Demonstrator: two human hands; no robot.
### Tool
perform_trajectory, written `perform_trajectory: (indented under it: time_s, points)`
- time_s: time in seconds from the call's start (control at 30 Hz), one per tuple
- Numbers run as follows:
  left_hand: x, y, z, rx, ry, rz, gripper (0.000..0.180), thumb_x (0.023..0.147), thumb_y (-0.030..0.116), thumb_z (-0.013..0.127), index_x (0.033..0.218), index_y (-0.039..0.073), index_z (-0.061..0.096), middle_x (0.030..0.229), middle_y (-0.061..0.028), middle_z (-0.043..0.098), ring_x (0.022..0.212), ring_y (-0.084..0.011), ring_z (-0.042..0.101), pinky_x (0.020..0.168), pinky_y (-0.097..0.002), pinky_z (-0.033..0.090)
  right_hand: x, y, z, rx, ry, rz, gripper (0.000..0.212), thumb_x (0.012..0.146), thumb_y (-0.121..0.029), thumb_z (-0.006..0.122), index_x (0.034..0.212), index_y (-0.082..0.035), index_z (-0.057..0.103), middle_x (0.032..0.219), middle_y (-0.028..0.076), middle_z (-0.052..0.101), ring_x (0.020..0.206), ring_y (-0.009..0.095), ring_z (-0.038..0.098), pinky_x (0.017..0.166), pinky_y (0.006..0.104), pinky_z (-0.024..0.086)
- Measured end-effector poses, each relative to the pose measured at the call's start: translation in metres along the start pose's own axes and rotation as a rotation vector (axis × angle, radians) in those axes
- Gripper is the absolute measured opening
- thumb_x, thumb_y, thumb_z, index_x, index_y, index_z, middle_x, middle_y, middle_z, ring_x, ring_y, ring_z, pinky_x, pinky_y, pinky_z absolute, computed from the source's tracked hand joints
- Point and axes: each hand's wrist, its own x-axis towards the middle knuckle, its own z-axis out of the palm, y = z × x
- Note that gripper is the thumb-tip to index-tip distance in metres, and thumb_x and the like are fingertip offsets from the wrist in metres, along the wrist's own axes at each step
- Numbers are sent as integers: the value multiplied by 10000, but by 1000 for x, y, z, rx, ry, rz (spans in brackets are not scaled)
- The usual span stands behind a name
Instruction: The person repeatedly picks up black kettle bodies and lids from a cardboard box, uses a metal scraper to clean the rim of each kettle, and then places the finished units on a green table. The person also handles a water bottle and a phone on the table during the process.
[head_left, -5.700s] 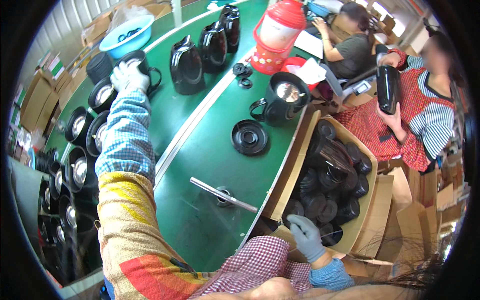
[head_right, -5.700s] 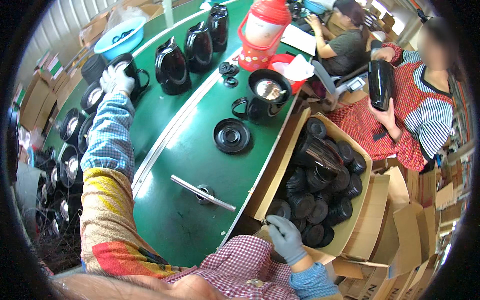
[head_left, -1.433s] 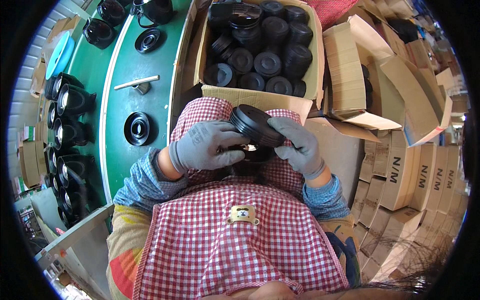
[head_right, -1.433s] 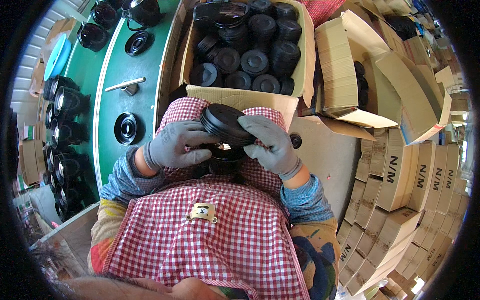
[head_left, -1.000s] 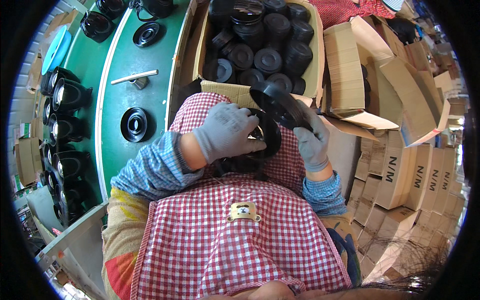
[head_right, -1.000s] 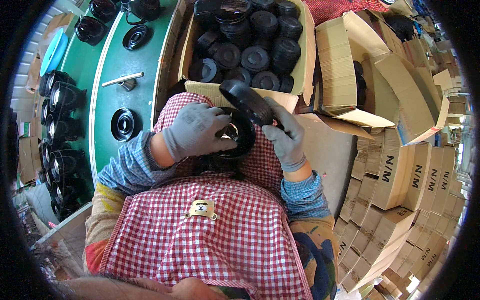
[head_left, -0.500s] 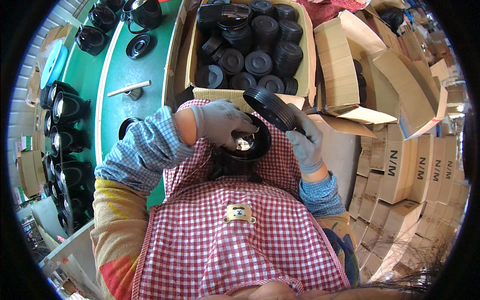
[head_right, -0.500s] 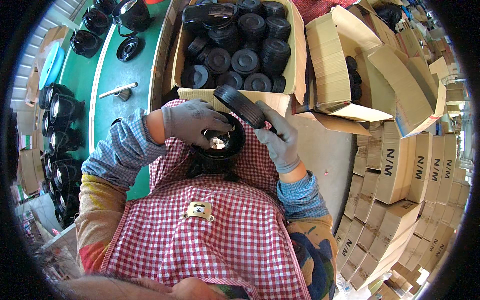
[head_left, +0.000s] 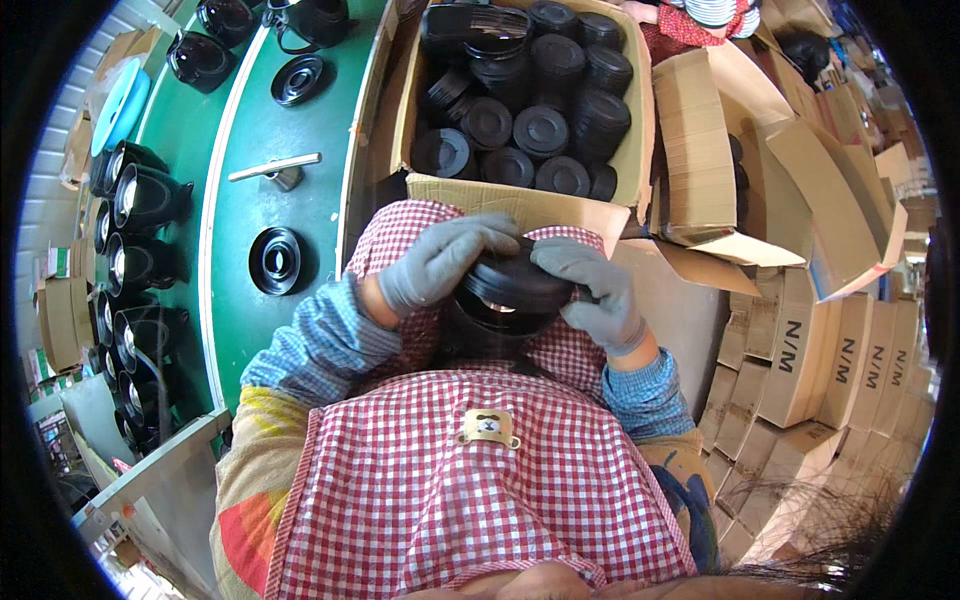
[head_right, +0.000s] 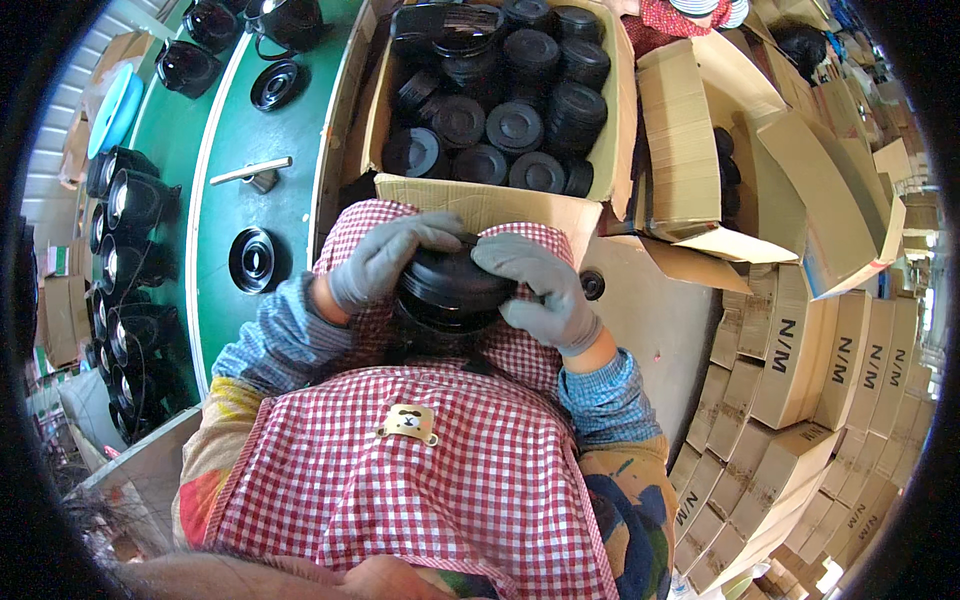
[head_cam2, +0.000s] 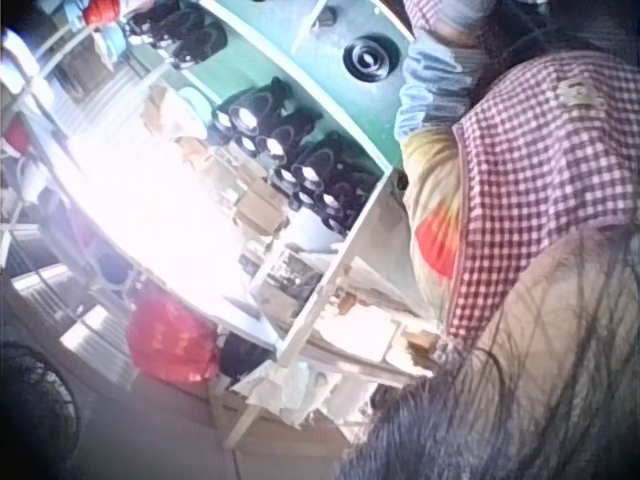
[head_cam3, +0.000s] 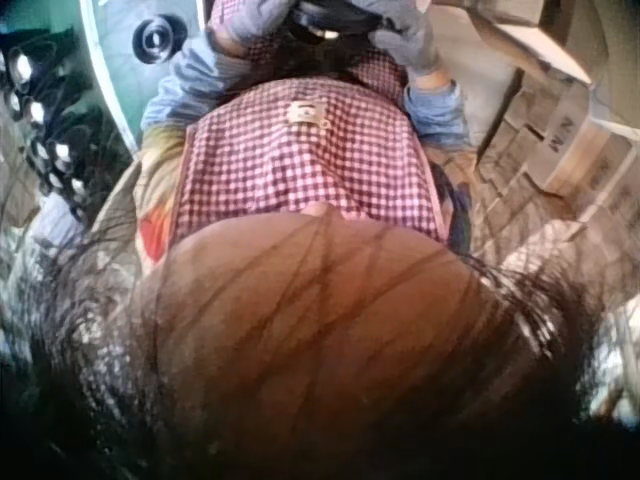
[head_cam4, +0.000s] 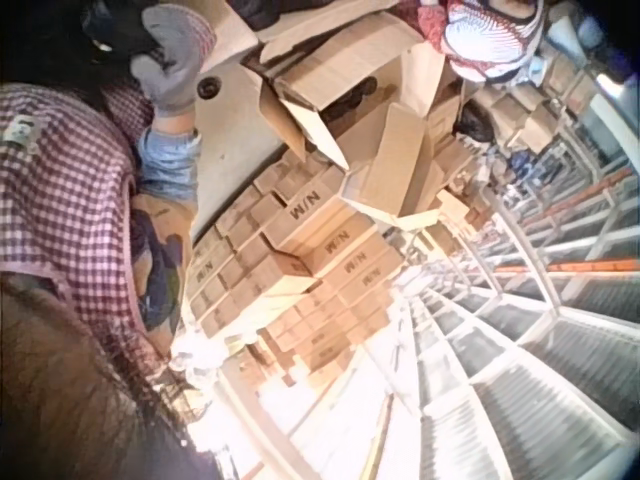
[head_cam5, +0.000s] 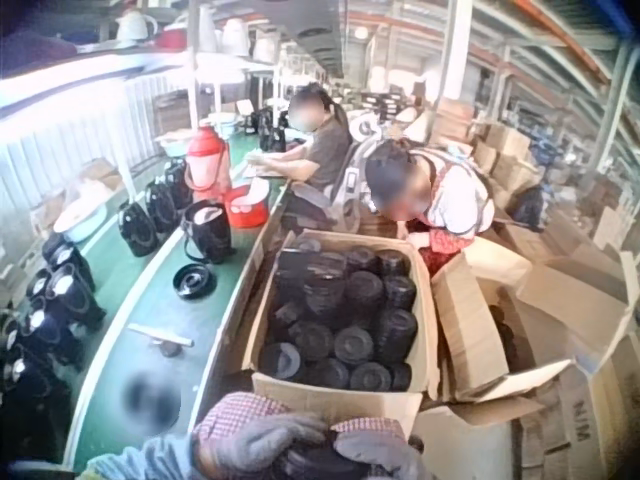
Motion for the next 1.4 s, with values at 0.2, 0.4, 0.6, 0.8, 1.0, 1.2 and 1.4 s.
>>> perform_trajectory:
  time_s: [0.2,0.4,0.6,0.8,1.0,1.2,1.4]
  points:
    - [6,-13,4,7,-1,178,496,1100,258,315,1094,-53,701,1221,-243,674,1194,-400,621,1093,-475,435,7,8,27,-63,101,-13,301,902,-304,733,1059,-49,762,1181,158,715,1222,334,620,1196,520,288]
    - [5,-19,2,4,-18,268,411,1064,202,396,1083,-60,713,1216,-236,675,1205,-421,610,1080,-510,439,14,14,29,-166,159,-29,199,865,-219,753,740,-96,660,1025,110,753,1180,307,651,1222,525,246]
    - [5,-21,-3,80,-34,331,393,1043,189,431,1075,-78,717,1204,-218,680,1188,-424,612,1070,-520,440,22,13,35,-253,171,-62,227,777,7,766,683,-97,588,963,84,751,1137,283,670,1229,530,236]
    - [3,-22,-2,86,-59,308,380,1037,184,443,1088,-76,716,1196,-222,681,1166,-417,620,1065,-520,440,15,19,36,-147,154,29,216,769,60,739,674,-60,587,971,98,738,1091,287,673,1194,510,327]
    - [0,-19,3,172,-50,286,342,1019,166,461,1079,-63,709,1183,-228,683,1177,-427,619,1093,-543,421,10,24,33,-55,145,69,75,856,-5,651,800,-16,699,1021,115,705,1129,318,641,1169,496,357]
    - [-5,-3,3,275,-46,258,386,985,332,610,1103,-25,699,1224,-211,669,1216,-417,597,1093,-527,430,9,22,29,-51,79,67,287,943,-287,667,1010,-13,723,1221,158,658,1295,345,550,1178,479,332]
    - [-8,0,1,228,-75,230,562,910,453,718,1187,-34,676,1277,-215,627,1225,-418,577,1093,-527,407,-2,20,30,-106,89,160,796,823,-612,740,1346,-20,639,1486,234,507,1410,370,453,1195,462,304]
